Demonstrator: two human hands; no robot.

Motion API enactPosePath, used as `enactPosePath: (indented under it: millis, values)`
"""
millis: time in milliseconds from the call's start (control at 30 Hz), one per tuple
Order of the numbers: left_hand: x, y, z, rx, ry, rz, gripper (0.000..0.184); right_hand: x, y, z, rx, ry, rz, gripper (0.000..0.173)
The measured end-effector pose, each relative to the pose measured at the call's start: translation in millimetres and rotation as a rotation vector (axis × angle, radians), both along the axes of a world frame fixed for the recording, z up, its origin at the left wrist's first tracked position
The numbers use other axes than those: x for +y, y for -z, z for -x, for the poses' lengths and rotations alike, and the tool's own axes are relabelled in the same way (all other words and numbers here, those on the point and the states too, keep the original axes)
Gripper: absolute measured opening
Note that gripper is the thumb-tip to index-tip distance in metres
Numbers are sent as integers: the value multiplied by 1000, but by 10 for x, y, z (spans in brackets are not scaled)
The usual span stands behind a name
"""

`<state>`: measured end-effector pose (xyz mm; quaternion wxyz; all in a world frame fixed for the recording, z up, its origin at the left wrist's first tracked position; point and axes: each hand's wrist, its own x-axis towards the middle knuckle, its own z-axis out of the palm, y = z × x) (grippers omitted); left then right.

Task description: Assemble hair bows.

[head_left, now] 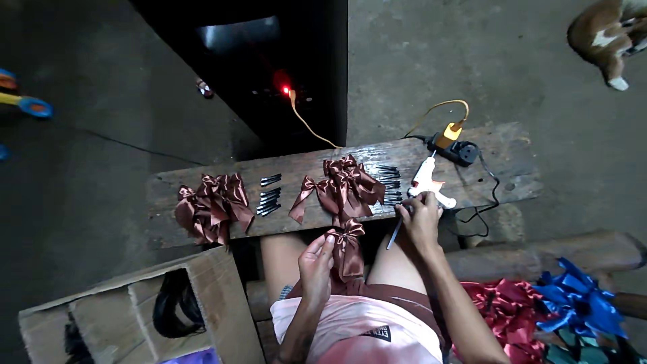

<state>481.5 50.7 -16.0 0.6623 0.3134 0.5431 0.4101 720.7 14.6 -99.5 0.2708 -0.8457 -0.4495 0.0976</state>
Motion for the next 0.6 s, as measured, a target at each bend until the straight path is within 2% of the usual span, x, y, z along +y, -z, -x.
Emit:
enactPosePath:
  millis: [100,233,300,367,433,500,600]
  values:
    - [-5,-42,-16,8,23,8,17,-20,-145,-20,176,23,21,21]
    - [1,-60,-17,-2,67,-28,20,-156,-623,4,341,68,43,19]
    - [1,-84,-31,-16,81,-48,20,-269,-809,18,441,27,-61,12]
    - [-12,-121,-51,-20,106,-63,20,-351,-980,80,645,-91,-207,4]
    - [-32,-164,-75,-27,129,-83,19,-378,-1124,198,803,-228,-304,3]
    - [-53,-184,-90,-33,144,-122,19,-377,-1198,330,804,-321,-328,6]
    - [-80,-195,-98,-21,149,-212,18,-366,-1218,486,667,-348,-302,11]
